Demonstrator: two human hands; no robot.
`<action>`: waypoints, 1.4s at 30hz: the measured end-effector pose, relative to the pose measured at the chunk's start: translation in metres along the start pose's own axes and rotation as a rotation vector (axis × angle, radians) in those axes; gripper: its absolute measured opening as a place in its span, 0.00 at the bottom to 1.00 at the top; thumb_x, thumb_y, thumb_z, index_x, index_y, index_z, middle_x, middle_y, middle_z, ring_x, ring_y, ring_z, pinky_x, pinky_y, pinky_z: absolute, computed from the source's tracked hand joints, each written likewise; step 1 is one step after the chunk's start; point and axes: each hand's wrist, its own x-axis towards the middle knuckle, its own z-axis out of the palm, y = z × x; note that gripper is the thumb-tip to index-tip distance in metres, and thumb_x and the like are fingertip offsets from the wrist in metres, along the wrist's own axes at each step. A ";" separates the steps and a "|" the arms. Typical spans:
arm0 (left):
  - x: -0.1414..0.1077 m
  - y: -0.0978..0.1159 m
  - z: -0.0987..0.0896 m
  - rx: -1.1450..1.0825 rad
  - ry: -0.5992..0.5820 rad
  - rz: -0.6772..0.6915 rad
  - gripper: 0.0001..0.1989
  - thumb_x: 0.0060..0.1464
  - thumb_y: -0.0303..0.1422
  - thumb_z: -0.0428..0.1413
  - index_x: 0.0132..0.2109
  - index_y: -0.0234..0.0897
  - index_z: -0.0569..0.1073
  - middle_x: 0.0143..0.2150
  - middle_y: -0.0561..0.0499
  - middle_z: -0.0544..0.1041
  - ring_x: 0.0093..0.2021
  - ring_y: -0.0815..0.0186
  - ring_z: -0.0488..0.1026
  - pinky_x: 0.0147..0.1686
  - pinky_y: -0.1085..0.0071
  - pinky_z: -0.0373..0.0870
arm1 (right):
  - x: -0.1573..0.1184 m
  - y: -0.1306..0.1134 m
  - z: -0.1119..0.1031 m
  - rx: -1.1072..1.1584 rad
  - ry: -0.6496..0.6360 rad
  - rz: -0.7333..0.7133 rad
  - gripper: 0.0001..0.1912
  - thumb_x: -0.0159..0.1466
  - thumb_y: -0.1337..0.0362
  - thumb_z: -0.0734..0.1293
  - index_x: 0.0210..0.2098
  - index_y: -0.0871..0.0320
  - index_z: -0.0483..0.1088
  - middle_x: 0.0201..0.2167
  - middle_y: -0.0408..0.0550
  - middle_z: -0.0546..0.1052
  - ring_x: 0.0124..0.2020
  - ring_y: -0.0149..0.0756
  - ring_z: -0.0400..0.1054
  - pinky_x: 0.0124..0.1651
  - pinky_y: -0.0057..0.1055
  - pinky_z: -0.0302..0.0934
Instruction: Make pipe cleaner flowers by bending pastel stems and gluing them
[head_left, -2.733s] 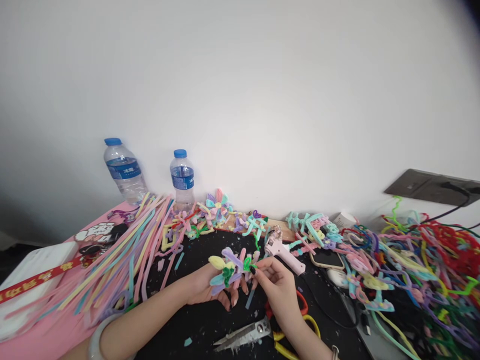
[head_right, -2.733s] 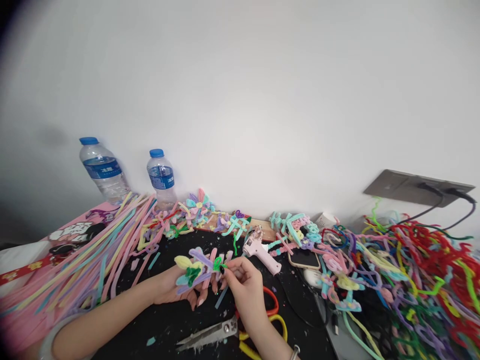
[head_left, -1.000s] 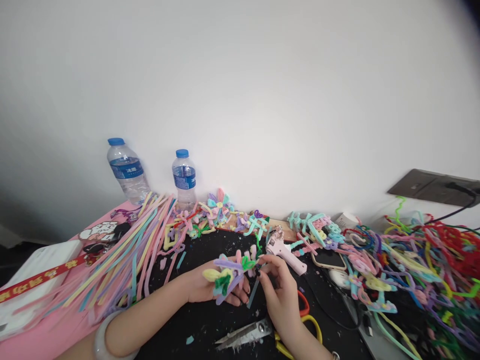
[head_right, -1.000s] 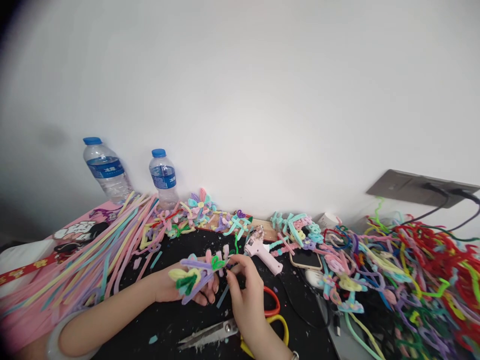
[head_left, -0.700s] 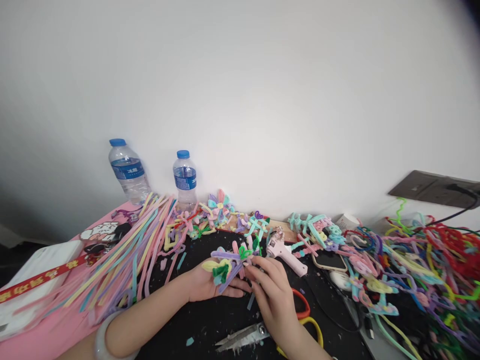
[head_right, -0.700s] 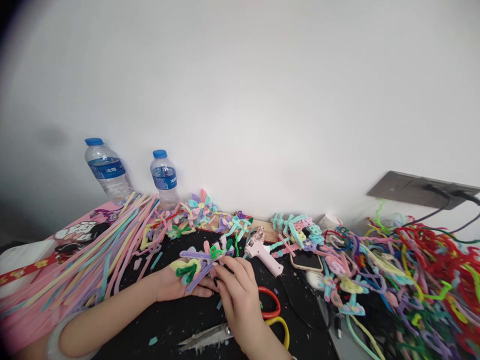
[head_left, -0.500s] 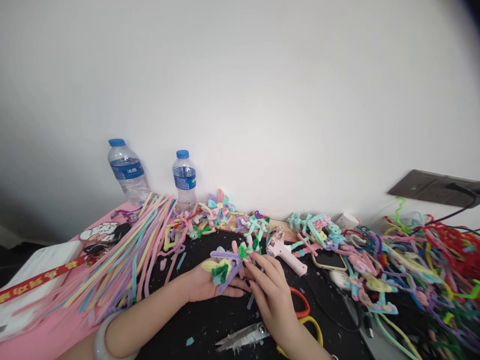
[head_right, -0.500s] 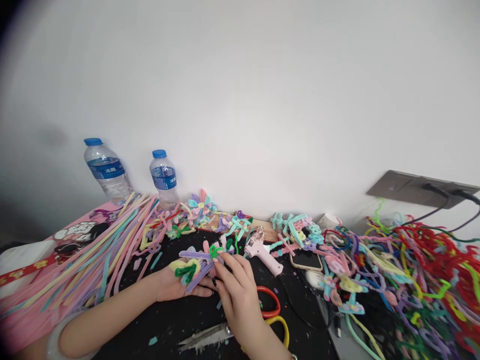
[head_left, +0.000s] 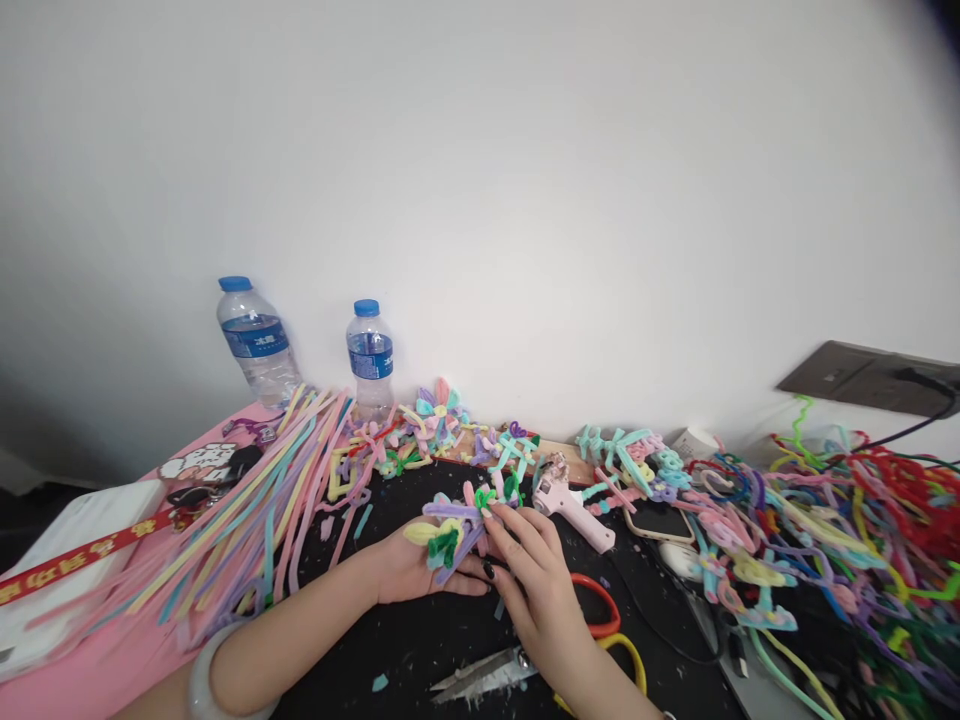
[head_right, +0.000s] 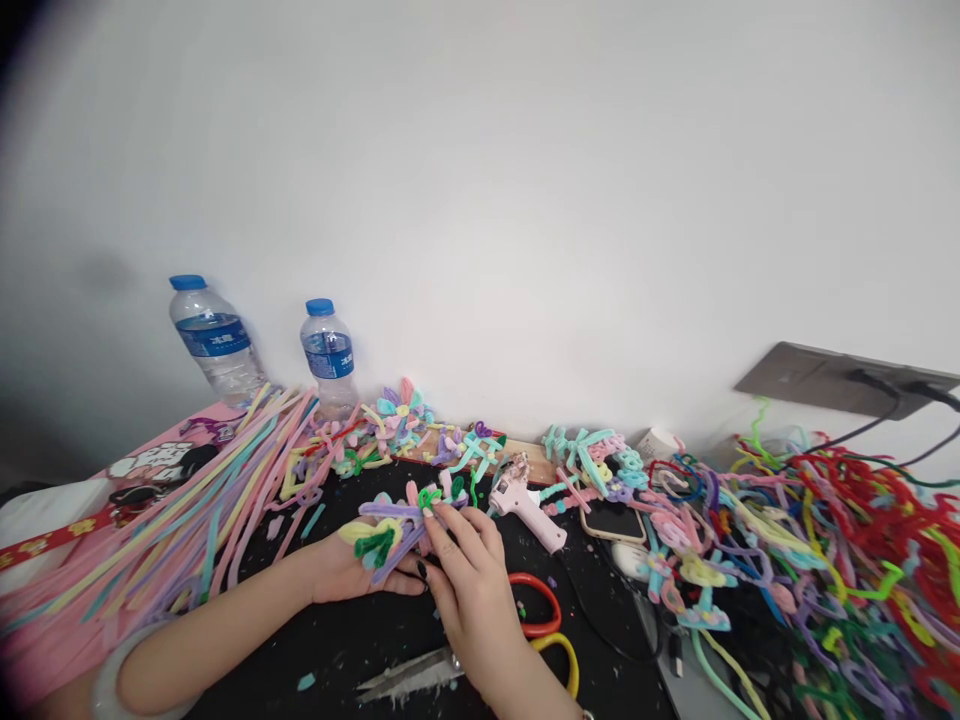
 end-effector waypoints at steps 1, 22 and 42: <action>0.000 0.000 -0.001 -0.003 -0.005 -0.002 0.15 0.46 0.39 0.56 0.36 0.30 0.74 0.33 0.47 0.76 0.35 0.60 0.74 0.45 0.59 0.63 | 0.000 0.000 0.000 -0.002 -0.008 0.003 0.25 0.64 0.72 0.57 0.60 0.52 0.55 0.59 0.51 0.61 0.56 0.46 0.54 0.55 0.49 0.54; -0.003 0.005 0.007 0.007 0.003 0.002 0.14 0.46 0.38 0.57 0.36 0.30 0.75 0.34 0.45 0.76 0.37 0.59 0.73 0.43 0.61 0.66 | 0.000 -0.003 -0.001 0.073 -0.031 0.040 0.26 0.63 0.71 0.58 0.61 0.53 0.53 0.60 0.49 0.58 0.60 0.44 0.47 0.58 0.48 0.51; 0.003 0.013 0.013 0.561 0.543 0.529 0.20 0.48 0.38 0.57 0.49 0.40 0.65 0.31 0.54 0.68 0.26 0.72 0.65 0.24 0.77 0.60 | -0.002 0.002 -0.003 0.230 0.235 0.213 0.17 0.65 0.69 0.54 0.51 0.54 0.61 0.51 0.52 0.66 0.54 0.43 0.57 0.55 0.44 0.54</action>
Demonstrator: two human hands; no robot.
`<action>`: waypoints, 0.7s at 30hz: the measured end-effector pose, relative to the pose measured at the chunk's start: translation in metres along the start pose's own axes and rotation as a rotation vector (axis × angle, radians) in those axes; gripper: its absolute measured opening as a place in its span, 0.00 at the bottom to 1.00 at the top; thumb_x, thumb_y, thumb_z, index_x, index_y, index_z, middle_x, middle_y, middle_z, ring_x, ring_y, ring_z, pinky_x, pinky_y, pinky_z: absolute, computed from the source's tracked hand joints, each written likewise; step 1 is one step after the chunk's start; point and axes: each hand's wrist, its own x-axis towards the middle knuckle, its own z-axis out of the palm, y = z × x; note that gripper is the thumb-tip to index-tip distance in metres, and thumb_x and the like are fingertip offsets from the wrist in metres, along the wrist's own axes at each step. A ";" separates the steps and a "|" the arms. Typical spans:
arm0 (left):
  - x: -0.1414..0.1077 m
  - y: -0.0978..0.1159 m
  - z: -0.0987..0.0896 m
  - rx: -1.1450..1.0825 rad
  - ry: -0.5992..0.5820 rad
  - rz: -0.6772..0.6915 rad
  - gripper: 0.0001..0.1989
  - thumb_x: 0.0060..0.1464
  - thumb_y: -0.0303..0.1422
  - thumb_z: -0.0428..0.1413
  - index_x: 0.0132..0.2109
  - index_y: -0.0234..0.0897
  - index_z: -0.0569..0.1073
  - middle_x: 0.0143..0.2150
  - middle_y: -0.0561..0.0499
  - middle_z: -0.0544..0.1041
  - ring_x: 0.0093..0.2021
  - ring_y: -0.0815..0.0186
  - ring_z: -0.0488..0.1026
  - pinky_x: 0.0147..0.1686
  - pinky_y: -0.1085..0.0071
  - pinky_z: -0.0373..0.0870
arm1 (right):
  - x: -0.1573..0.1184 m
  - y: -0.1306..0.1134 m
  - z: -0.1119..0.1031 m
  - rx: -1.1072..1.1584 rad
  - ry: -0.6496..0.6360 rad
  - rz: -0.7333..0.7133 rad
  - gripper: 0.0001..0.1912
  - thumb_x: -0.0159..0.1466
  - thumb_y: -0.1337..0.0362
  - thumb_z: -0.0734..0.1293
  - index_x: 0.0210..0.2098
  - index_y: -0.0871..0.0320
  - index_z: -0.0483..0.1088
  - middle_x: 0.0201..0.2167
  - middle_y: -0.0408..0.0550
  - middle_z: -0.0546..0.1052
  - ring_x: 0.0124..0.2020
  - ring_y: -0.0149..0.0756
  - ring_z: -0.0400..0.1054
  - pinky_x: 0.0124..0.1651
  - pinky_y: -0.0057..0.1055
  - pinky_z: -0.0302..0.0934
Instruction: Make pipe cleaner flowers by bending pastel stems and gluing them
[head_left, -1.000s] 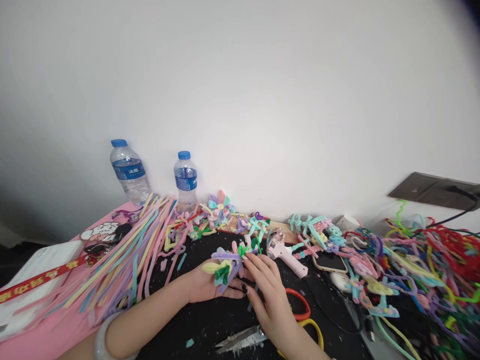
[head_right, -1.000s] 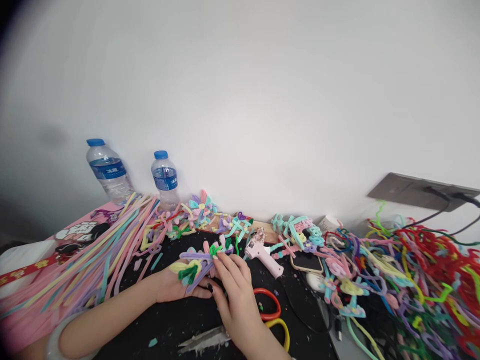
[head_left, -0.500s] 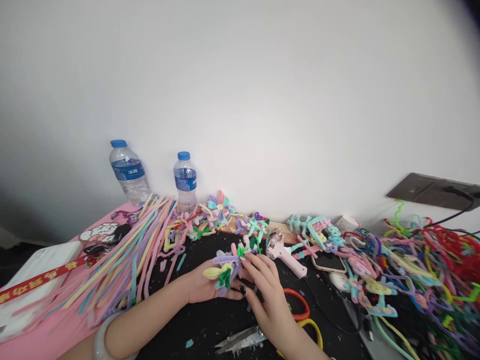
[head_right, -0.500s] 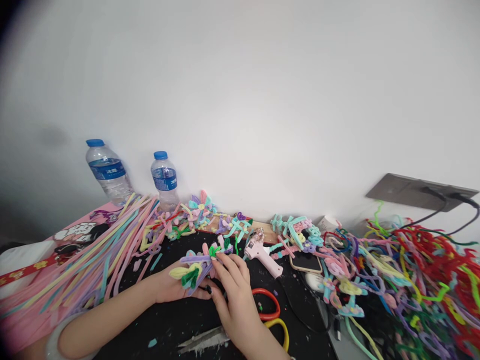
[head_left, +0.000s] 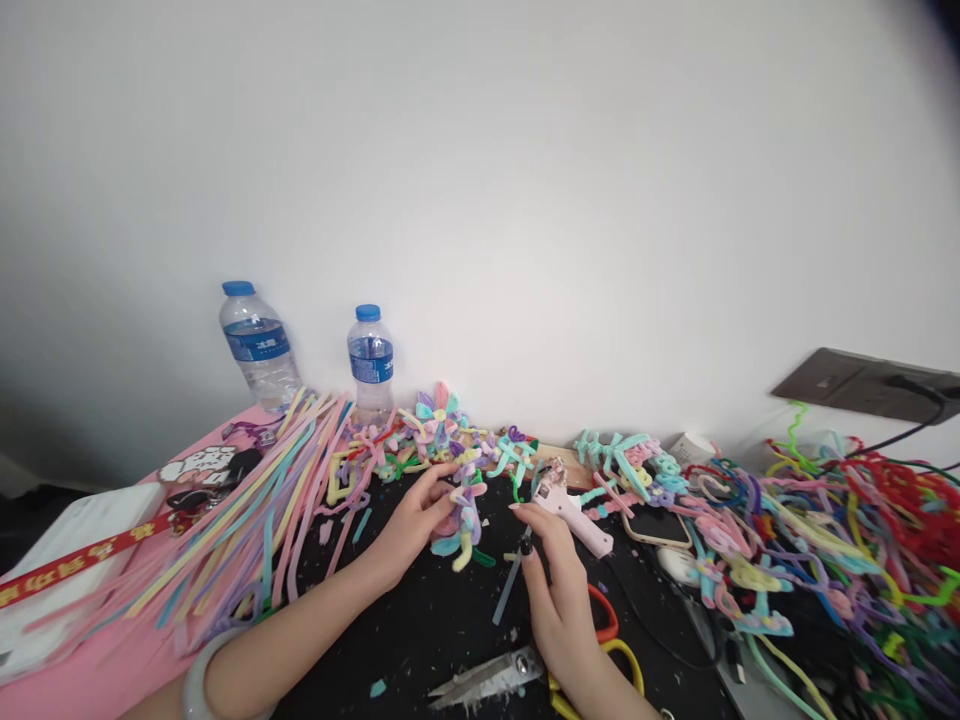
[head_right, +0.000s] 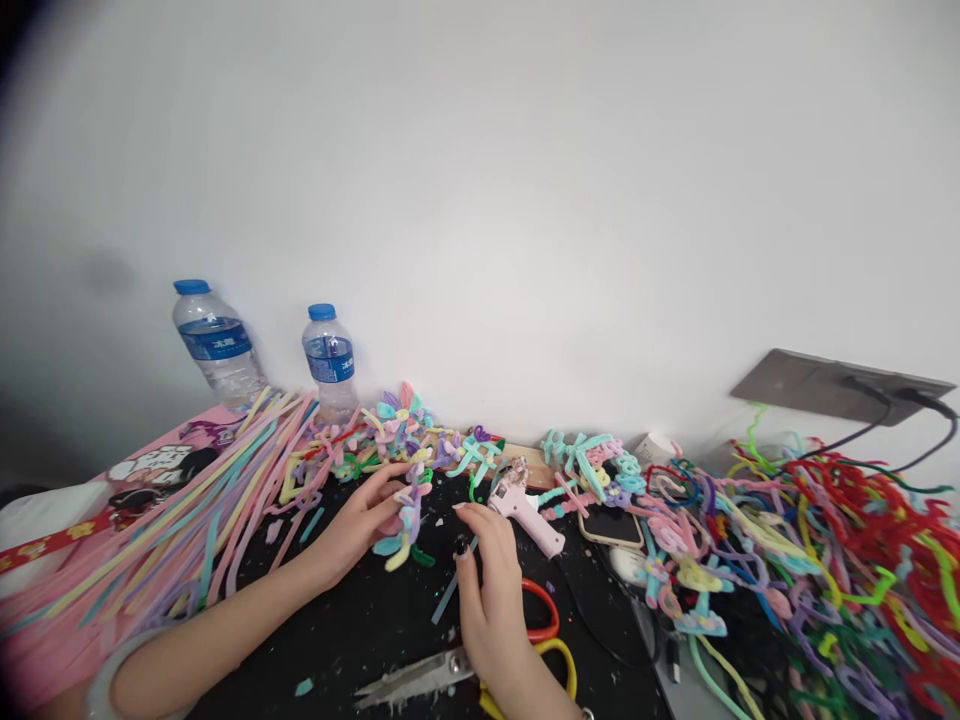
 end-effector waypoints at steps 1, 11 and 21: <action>0.001 -0.001 -0.001 0.103 0.022 0.054 0.20 0.49 0.39 0.56 0.49 0.39 0.64 0.31 0.54 0.68 0.27 0.70 0.66 0.25 0.76 0.61 | 0.001 0.002 0.001 0.013 0.017 0.028 0.16 0.65 0.68 0.54 0.50 0.54 0.62 0.50 0.51 0.67 0.54 0.43 0.58 0.55 0.43 0.54; -0.005 -0.001 -0.001 0.547 0.118 0.223 0.15 0.48 0.38 0.54 0.43 0.39 0.63 0.26 0.57 0.68 0.26 0.68 0.65 0.24 0.74 0.65 | 0.002 0.004 0.002 0.093 0.039 0.074 0.12 0.66 0.66 0.54 0.44 0.55 0.65 0.45 0.51 0.70 0.49 0.42 0.62 0.51 0.40 0.57; 0.003 0.007 -0.007 0.232 0.022 0.027 0.13 0.51 0.38 0.51 0.42 0.39 0.59 0.20 0.62 0.59 0.17 0.75 0.56 0.18 0.79 0.54 | 0.006 0.000 0.000 0.150 0.031 0.127 0.11 0.66 0.65 0.54 0.41 0.56 0.66 0.41 0.49 0.71 0.45 0.40 0.64 0.48 0.35 0.58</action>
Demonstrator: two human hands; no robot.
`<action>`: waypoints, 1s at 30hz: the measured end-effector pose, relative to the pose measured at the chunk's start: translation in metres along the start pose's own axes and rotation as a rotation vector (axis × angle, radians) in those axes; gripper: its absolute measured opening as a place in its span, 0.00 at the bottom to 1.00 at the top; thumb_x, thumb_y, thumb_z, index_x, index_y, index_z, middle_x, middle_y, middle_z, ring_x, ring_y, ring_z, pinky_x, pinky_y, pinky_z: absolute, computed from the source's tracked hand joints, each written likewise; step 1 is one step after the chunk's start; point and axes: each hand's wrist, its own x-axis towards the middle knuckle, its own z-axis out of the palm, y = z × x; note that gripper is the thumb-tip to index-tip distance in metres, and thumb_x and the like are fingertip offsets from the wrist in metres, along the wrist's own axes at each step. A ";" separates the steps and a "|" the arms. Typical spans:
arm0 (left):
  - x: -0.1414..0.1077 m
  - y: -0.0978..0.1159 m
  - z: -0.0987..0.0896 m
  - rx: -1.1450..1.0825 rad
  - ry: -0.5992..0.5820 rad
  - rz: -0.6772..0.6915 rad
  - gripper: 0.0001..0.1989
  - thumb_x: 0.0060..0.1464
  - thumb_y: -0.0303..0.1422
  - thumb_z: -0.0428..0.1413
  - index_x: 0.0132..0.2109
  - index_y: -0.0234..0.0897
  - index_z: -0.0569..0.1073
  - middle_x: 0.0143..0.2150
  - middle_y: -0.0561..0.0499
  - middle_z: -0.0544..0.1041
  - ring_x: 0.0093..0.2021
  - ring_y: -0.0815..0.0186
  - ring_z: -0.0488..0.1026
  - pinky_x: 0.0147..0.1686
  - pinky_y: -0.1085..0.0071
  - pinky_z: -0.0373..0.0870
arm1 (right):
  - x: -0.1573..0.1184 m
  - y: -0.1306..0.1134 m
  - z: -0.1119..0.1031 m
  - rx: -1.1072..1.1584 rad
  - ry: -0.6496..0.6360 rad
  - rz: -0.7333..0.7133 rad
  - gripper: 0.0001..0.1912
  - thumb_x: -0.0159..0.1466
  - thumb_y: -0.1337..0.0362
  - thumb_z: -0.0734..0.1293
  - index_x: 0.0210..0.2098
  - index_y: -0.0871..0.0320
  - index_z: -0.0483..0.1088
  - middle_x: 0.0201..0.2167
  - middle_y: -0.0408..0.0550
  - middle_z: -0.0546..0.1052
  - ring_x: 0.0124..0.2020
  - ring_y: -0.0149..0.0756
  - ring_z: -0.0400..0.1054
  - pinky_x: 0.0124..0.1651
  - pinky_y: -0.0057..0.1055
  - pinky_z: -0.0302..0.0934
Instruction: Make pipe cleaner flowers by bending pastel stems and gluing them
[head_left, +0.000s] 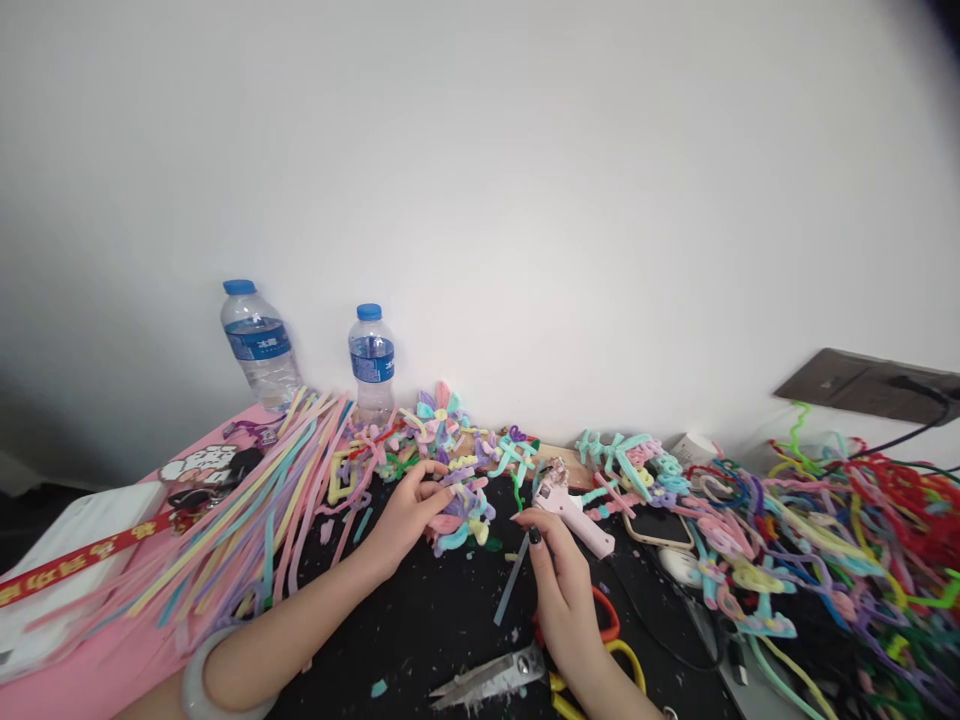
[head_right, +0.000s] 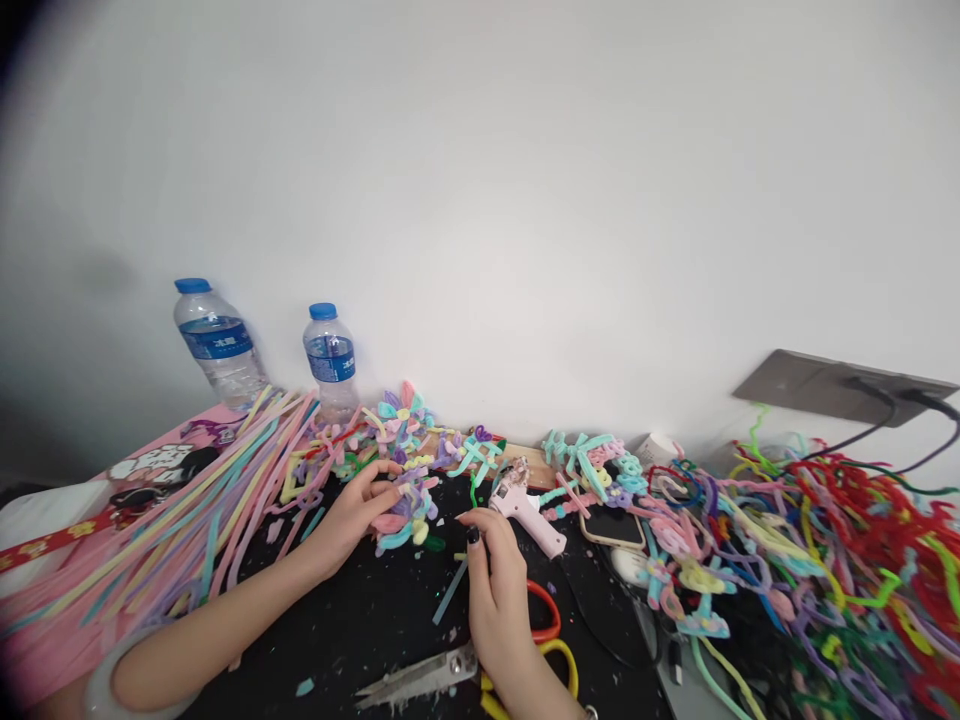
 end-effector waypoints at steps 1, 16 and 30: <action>0.001 0.000 -0.001 -0.018 -0.018 -0.023 0.13 0.51 0.38 0.51 0.42 0.39 0.59 0.20 0.63 0.58 0.16 0.75 0.55 0.17 0.79 0.53 | 0.000 0.000 0.000 0.003 0.000 0.003 0.11 0.66 0.65 0.54 0.41 0.56 0.66 0.41 0.49 0.71 0.45 0.40 0.64 0.47 0.35 0.58; -0.008 0.003 0.002 0.566 -0.116 0.196 0.09 0.51 0.36 0.50 0.39 0.39 0.62 0.17 0.62 0.56 0.18 0.71 0.55 0.22 0.76 0.48 | 0.002 0.000 0.001 0.028 0.007 0.041 0.11 0.66 0.64 0.54 0.39 0.56 0.67 0.36 0.48 0.72 0.39 0.39 0.66 0.40 0.32 0.60; -0.012 0.008 -0.006 0.981 0.049 0.396 0.12 0.59 0.34 0.40 0.30 0.39 0.62 0.19 0.56 0.60 0.20 0.68 0.61 0.22 0.74 0.46 | 0.002 -0.003 0.001 0.026 0.011 0.068 0.10 0.66 0.63 0.54 0.36 0.56 0.66 0.33 0.46 0.70 0.35 0.38 0.65 0.37 0.31 0.58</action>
